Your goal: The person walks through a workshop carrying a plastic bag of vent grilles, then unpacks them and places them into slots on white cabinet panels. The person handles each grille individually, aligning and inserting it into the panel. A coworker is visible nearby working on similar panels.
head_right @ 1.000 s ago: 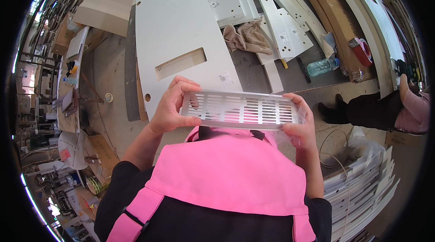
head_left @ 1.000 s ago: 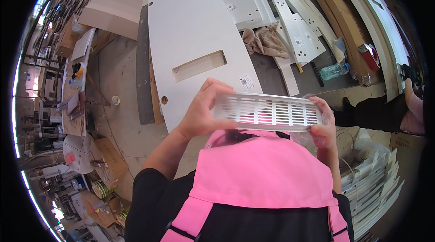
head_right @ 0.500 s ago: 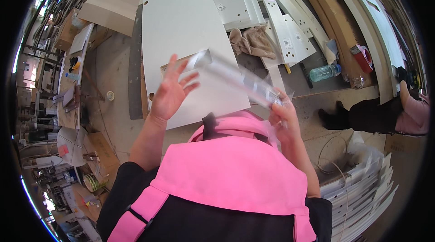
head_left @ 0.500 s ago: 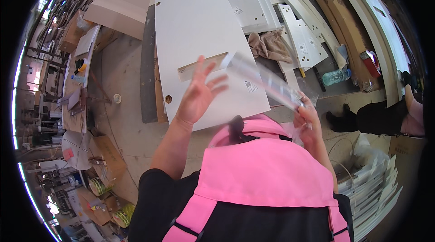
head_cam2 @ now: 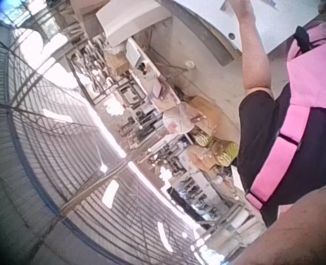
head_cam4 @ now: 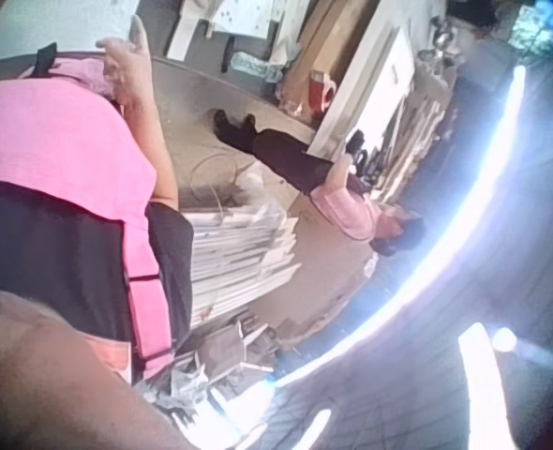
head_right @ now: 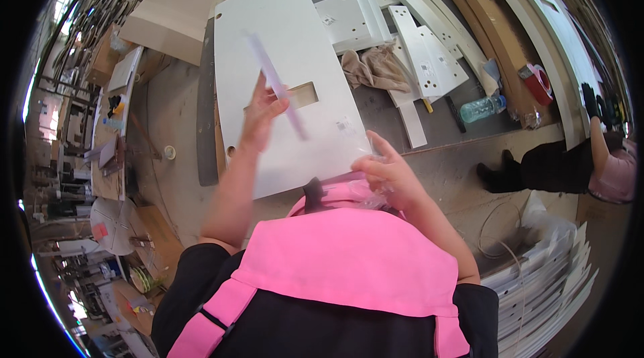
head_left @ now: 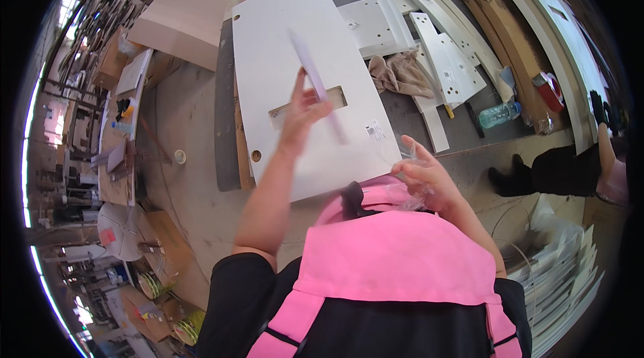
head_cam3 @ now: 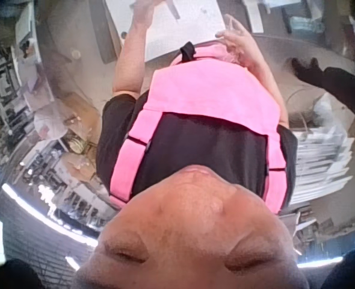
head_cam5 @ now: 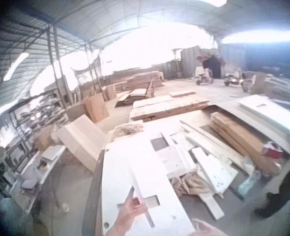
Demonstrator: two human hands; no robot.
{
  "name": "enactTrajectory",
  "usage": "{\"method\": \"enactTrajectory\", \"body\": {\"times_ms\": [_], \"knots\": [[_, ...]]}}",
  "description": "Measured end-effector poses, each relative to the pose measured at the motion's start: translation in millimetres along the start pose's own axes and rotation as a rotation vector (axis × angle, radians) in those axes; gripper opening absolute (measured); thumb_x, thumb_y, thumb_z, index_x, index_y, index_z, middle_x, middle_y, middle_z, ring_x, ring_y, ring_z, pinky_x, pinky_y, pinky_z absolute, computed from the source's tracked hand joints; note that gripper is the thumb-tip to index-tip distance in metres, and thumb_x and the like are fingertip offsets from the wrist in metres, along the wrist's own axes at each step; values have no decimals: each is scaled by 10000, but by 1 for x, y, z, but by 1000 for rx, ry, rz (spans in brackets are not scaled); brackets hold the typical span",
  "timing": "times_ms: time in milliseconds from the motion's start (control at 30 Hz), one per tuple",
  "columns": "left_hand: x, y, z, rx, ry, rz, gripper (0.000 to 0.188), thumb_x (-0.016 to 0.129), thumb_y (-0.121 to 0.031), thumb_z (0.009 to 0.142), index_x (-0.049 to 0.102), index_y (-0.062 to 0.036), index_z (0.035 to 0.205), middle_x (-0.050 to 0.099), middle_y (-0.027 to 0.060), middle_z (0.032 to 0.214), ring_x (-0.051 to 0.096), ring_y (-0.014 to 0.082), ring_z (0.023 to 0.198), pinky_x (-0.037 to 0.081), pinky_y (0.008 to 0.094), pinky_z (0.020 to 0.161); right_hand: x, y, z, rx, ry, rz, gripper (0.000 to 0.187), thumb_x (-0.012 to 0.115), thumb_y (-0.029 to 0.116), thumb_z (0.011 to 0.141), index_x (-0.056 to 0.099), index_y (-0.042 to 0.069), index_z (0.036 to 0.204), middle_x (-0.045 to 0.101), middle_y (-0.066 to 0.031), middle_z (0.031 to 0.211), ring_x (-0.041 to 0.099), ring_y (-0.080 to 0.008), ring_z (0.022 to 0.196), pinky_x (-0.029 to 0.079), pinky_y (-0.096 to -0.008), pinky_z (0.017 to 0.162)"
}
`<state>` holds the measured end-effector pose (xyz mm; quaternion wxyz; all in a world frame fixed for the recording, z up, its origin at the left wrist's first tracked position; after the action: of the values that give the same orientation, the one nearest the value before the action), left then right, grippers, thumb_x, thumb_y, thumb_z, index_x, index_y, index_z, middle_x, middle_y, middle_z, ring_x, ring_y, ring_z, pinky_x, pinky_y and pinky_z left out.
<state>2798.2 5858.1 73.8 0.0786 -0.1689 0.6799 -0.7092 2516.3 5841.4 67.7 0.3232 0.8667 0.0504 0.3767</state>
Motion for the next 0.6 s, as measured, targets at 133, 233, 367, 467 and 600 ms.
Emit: {"method": "enactTrajectory", "body": {"times_ms": [133,233,367,467,600], "knots": [[-71,13,26,-163,188,996,848,777,-255,645,441,-141,1415,501,139,1247,503,268,1161,430,350,991,-43,7,-19,-106,-109,63,637,642,59,850,347,63,1414,639,-87,915,426,-49,522,325,-184,457],[-92,36,35,-243,365,1240,799,774,-269,633,494,-178,1375,474,124,1330,474,307,1218,408,381,1025,-72,5,-33,-139,-240,97,579,634,87,865,388,60,1388,632,-77,905,413,-49,522,322,-187,461],[-93,56,47,-160,333,1159,768,775,-276,636,516,-210,1356,446,106,1382,435,309,1264,361,394,1070,-90,1,-42,-151,-305,126,536,639,116,872,426,70,1361,626,-70,900,389,-51,524,312,-192,463],[-93,73,46,-207,299,1170,765,777,-270,638,517,-230,1356,434,100,1397,400,299,1294,326,404,1092,-95,-3,-43,-147,-330,121,509,638,122,875,449,77,1345,623,-66,896,378,-52,528,300,-196,458],[-95,81,41,-141,274,1246,772,771,-266,652,499,-229,1374,415,99,1416,378,292,1312,289,409,1106,-96,-5,-43,-165,-345,133,547,638,136,858,435,77,1363,618,-41,909,351,-31,496,263,-171,403]]}}
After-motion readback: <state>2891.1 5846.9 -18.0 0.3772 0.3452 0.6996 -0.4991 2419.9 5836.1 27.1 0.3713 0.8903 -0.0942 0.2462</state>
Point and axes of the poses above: each hand's wrist, its own z-axis towards the middle knuckle, its own x-axis out of the palm, y = z × x, the point moved 5 cm from there along z, towards the middle knuckle
